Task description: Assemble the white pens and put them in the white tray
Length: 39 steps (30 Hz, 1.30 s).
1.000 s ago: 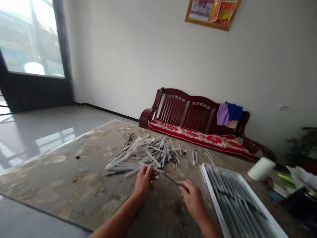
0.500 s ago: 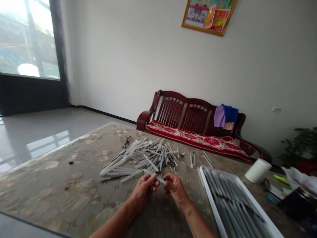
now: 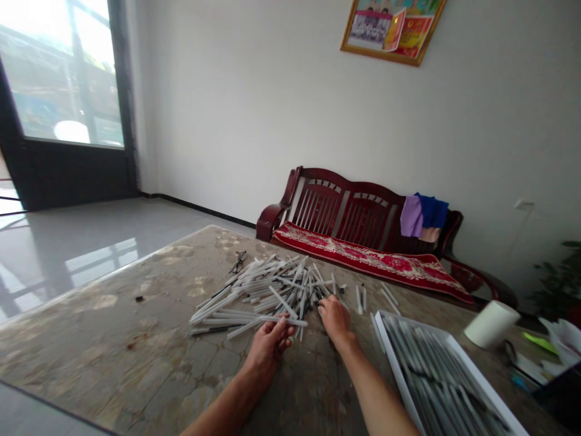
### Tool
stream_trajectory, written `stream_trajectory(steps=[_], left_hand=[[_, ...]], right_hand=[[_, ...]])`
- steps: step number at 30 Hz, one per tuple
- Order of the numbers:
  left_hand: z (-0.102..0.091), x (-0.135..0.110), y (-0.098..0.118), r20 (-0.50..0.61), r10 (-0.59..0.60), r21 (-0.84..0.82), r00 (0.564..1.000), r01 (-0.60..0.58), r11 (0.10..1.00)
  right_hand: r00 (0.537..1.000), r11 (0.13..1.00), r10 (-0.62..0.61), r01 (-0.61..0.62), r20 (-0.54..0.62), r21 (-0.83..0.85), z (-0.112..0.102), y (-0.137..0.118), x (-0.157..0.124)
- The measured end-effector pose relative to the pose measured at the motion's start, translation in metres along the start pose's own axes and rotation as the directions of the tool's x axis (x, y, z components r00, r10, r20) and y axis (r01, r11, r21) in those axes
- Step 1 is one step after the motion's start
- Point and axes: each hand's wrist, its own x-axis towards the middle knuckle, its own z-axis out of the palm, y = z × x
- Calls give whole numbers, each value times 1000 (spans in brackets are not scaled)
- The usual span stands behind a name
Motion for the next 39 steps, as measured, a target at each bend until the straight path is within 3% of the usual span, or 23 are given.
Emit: stream_trajectory(steps=[7, 15, 17, 20, 21, 22, 25, 30, 39], left_hand=[[3, -1, 0, 10, 9, 25, 1000, -9, 1000], [-1, 2, -1, 8, 33, 10, 999, -33, 999], [-1, 2, -2, 15, 42, 21, 999, -42, 999], [-1, 1, -5, 45, 68, 46, 997, -70, 997], [-1, 1, -5, 53, 74, 57, 996, -77, 995], [-1, 1, -5, 52, 80, 67, 995, -83, 994], [1, 1, -4, -3, 101, 54, 995, -101, 993], [5, 0, 2, -112, 115, -19, 987, -118, 993], [3, -1, 4, -127, 98, -40, 987, -104, 994]], right_hand=[[1000, 998, 3, -3, -2, -56, 2, 3, 0], [997, 976, 9, 8, -76, 216, -2, 0, -27], [996, 902, 72, -42, -53, 430, 3, -3, -42], [984, 592, 175, -121, 19, 797, 13, -7, -63], [981, 512, 194, -125, 27, 850, 16, -7, -69], [979, 492, 205, -118, 17, 863, 18, -7, -73], [978, 595, 198, -61, -72, 802, 21, -7, -82], [975, 780, 5, 137, -224, 610, 16, -15, -89], [990, 954, -120, 134, -69, 269, 7, -41, -63]])
